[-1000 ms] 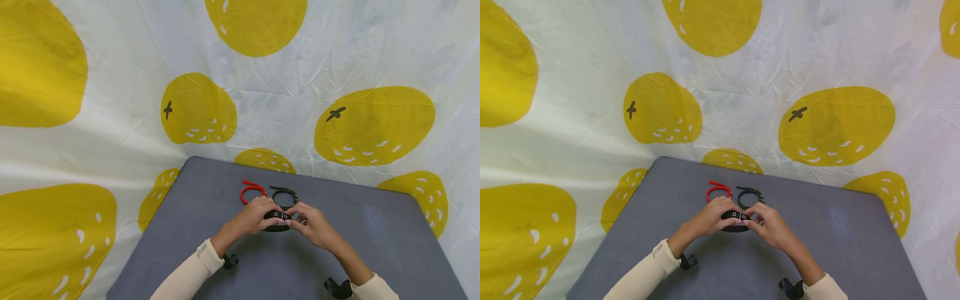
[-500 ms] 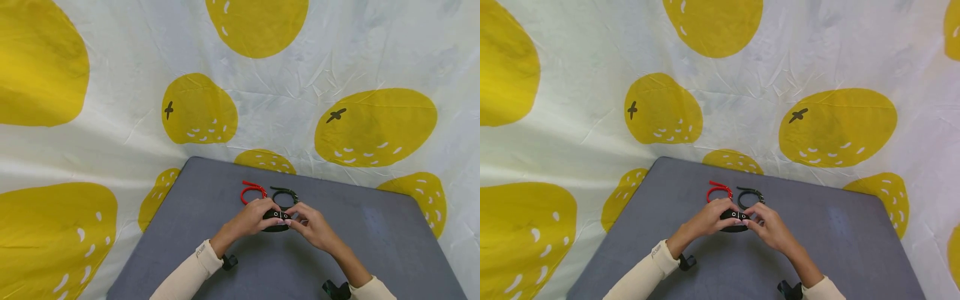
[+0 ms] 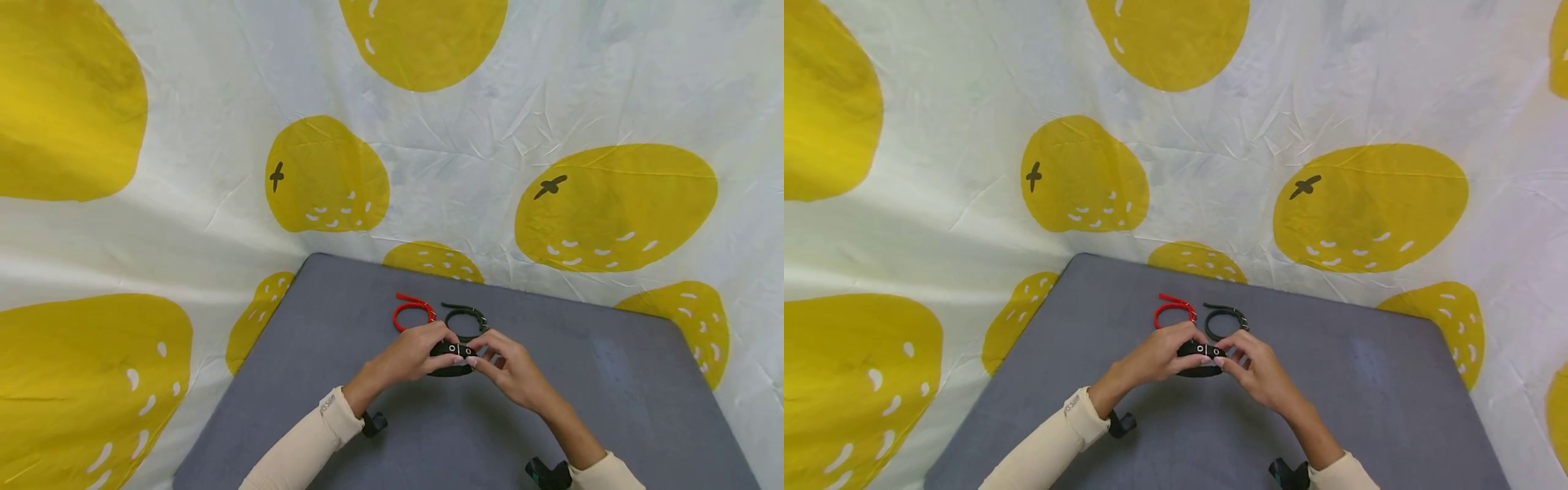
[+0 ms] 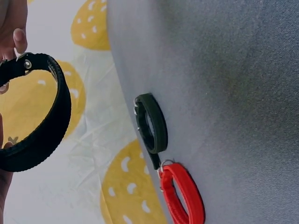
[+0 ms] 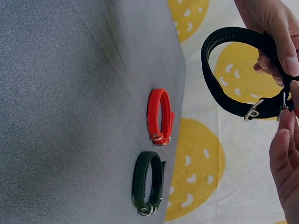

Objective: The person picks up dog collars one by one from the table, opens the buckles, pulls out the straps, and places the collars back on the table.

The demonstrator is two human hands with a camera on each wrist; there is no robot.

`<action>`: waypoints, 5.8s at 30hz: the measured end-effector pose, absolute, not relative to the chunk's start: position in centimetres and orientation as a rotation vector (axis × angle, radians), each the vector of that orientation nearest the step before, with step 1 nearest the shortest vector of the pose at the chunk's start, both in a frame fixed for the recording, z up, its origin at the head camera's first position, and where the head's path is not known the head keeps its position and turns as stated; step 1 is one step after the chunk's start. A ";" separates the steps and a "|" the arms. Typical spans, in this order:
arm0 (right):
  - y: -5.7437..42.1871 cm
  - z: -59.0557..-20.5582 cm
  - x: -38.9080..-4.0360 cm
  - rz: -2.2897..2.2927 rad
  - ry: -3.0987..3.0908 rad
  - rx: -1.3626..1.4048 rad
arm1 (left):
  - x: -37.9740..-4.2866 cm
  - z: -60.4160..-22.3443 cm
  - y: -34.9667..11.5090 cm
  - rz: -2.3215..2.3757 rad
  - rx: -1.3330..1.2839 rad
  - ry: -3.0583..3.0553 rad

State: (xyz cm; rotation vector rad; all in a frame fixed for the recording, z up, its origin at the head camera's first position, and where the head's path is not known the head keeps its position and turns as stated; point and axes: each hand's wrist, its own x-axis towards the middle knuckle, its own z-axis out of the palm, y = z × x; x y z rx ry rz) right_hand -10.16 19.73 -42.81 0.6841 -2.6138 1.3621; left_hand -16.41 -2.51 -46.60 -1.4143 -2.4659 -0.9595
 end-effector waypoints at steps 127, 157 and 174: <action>20.0 -46.3 -11.0 2.154 -2.190 0.616 | -16.7 -46.3 -3.2 -1.518 -1.213 -2.467; 20.5 -46.2 -11.5 1.756 -2.314 0.689 | -16.7 -46.5 -3.0 -1.527 -1.300 -2.461; 20.1 -46.6 -11.4 1.796 -2.220 0.642 | -16.7 -46.7 -3.0 -1.553 -1.241 -2.454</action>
